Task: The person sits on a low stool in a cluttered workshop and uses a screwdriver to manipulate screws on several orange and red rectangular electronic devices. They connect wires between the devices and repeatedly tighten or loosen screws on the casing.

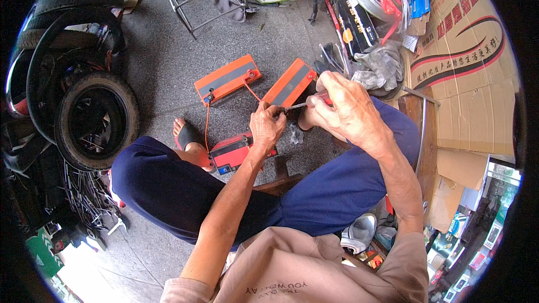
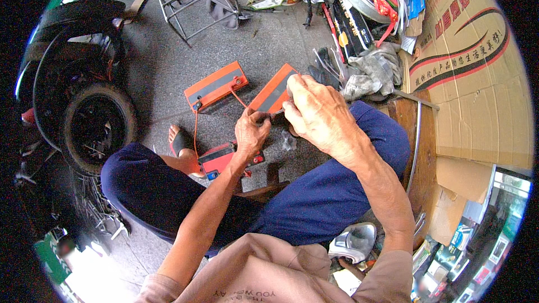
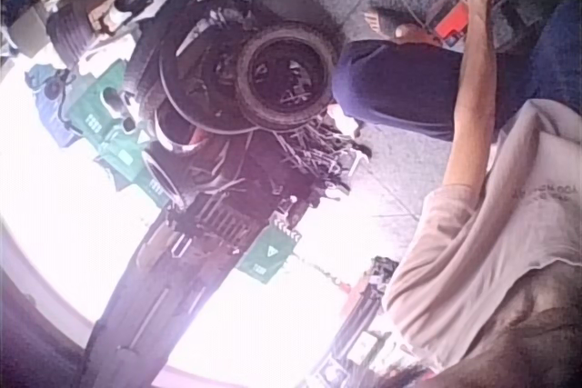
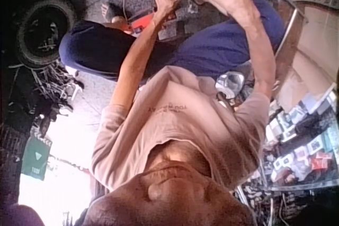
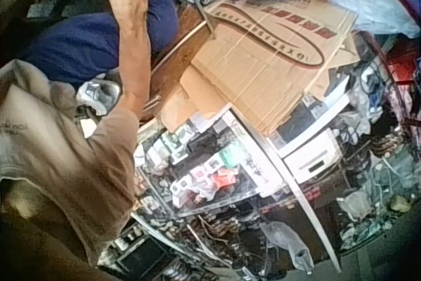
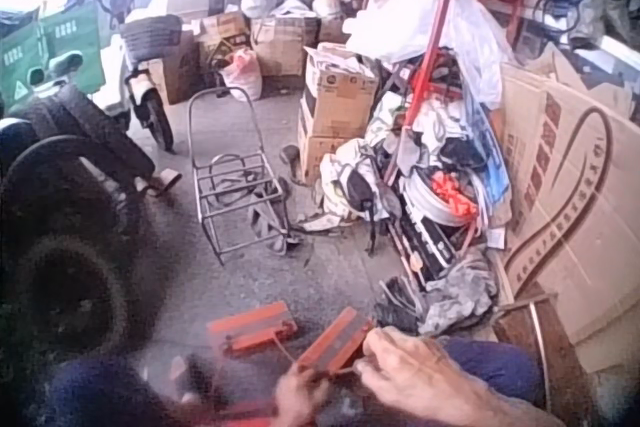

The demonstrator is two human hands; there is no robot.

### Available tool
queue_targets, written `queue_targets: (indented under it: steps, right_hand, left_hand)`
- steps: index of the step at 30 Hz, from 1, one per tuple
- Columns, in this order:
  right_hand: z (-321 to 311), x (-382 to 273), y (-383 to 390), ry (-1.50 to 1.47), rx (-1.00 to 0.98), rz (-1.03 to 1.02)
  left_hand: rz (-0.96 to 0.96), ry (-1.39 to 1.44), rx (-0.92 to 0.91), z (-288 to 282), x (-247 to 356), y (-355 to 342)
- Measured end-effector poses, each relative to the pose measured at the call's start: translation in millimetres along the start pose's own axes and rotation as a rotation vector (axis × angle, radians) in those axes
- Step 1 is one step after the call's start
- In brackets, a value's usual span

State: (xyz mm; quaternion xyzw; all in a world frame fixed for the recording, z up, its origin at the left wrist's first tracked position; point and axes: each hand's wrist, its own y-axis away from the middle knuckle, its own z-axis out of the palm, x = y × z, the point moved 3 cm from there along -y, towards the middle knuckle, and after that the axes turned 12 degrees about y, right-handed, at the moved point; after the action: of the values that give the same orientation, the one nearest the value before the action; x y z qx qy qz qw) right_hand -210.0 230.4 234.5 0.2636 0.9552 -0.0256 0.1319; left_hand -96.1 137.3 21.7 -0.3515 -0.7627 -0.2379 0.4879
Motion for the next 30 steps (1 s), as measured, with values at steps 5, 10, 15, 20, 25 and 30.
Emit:
queue_targets:
  steps: [5, 10, 15, 20, 25, 30]
  right_hand:
    - [4.4, -0.1, 0.8, 0.023, 0.006, -0.014]
    - [6.2, 1.5, 1.7, 0.02, 0.015, -0.055]
    - [6.5, 2.3, 1.8, 0.003, 0.0, -0.061]
    - [4.7, 4.5, 2.5, 0.017, 0.004, -0.056]
    - [-5.1, 4.8, -0.7, -0.008, -0.009, 0.014]
    - [-9.3, 7.7, -1.9, 0.002, 0.04, 0.03]
  left_hand:
    - [-0.016, 0.036, -0.008, -1.0, 2.9, -1.2]
    - [-0.013, 0.078, 0.001, -1.9, 4.6, -1.0]
    - [0.002, 0.055, -0.015, -2.7, 4.9, -0.4]
    - [0.024, 0.067, -0.004, -1.2, 4.0, 0.2]
    - [0.008, 0.071, -0.009, -2.3, 4.6, 0.5]
    - [-0.015, 0.095, -0.033, -1.9, 3.0, -1.2]
